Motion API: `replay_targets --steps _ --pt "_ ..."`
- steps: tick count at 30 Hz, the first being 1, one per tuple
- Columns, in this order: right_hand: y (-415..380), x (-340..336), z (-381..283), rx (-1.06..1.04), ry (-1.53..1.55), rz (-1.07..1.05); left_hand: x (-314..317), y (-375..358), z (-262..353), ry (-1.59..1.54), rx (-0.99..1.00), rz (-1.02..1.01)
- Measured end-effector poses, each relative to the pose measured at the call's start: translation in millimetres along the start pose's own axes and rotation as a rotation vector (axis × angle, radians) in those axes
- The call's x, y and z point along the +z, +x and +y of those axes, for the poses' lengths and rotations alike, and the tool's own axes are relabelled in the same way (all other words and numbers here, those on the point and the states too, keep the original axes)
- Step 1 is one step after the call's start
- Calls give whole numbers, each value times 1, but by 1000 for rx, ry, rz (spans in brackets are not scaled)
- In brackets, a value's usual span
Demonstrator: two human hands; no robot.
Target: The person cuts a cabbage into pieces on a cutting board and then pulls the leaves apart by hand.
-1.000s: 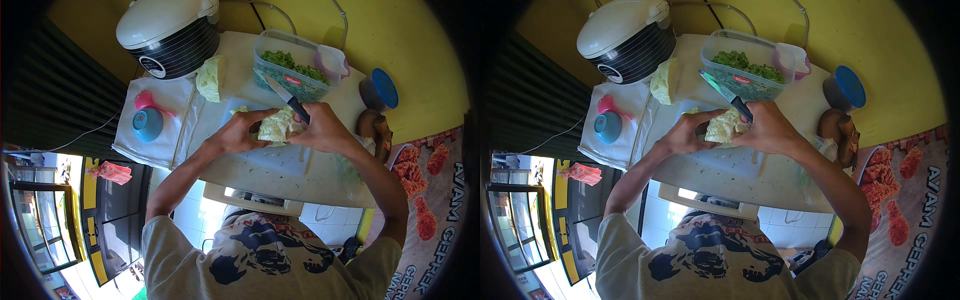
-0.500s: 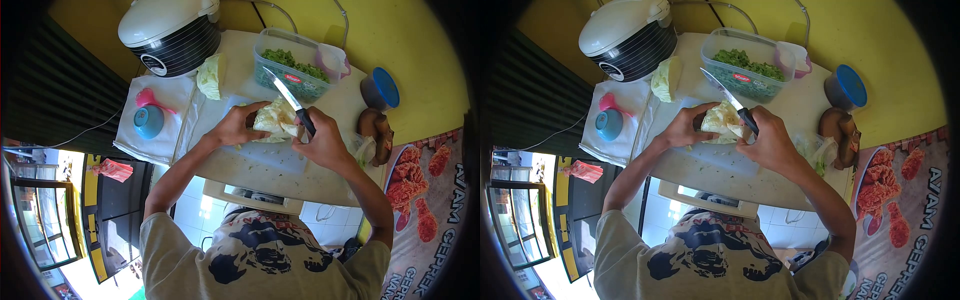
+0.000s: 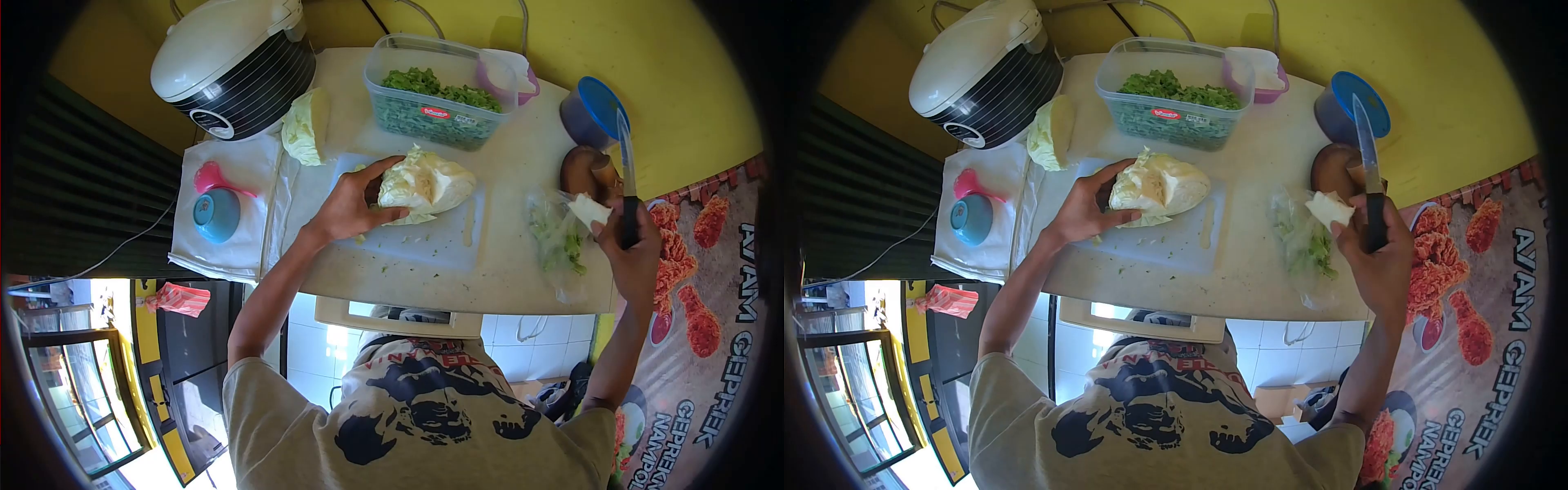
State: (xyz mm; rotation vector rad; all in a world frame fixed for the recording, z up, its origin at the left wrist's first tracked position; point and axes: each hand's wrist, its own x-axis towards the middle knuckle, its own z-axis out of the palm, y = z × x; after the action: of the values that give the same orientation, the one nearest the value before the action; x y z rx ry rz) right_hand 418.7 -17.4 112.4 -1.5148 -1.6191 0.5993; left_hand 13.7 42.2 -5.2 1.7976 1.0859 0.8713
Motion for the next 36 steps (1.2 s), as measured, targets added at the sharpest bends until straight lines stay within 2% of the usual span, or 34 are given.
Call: replay_targets --steps 2,4,5,6,9,12,15,18,21,24,27,30,33,36 --pt "-6 -24 8 121 -99 33 4 2 -10 0 109 48" --pt "-15 -32 29 129 -165 26 6 3 -12 2 142 62" --pt "-19 -33 45 130 -196 20 5 3 -12 3 137 62" --pt "-23 -28 78 11 -206 35 4 2 -8 4 82 46" --pt "-31 -3 68 497 201 25 0 0 -6 26 17 23" --pt "-40 28 88 487 179 58 1 0 -7 31 12 29" --pt "-38 31 84 514 114 7 1 -1 -3 20 4 19" --pt "-36 28 96 366 -83 -36 -1 0 15 -87 -67 -30" --pt "-33 27 79 106 -276 127 -5 -2 19 -152 -91 -42" --pt "-30 22 63 -1 -212 256 -14 -9 21 -181 -101 -3" --pt "-32 38 26 146 -5 133 -28 -20 16 -180 -96 28" --pt "-24 72 8 -10 16 -64 -31 -29 7 -207 -115 39" --pt "-12 111 0 30 80 -226 -28 -36 6 -166 -133 88" --pt "1 151 3 -169 105 -193 -19 -43 7 -158 -138 113"
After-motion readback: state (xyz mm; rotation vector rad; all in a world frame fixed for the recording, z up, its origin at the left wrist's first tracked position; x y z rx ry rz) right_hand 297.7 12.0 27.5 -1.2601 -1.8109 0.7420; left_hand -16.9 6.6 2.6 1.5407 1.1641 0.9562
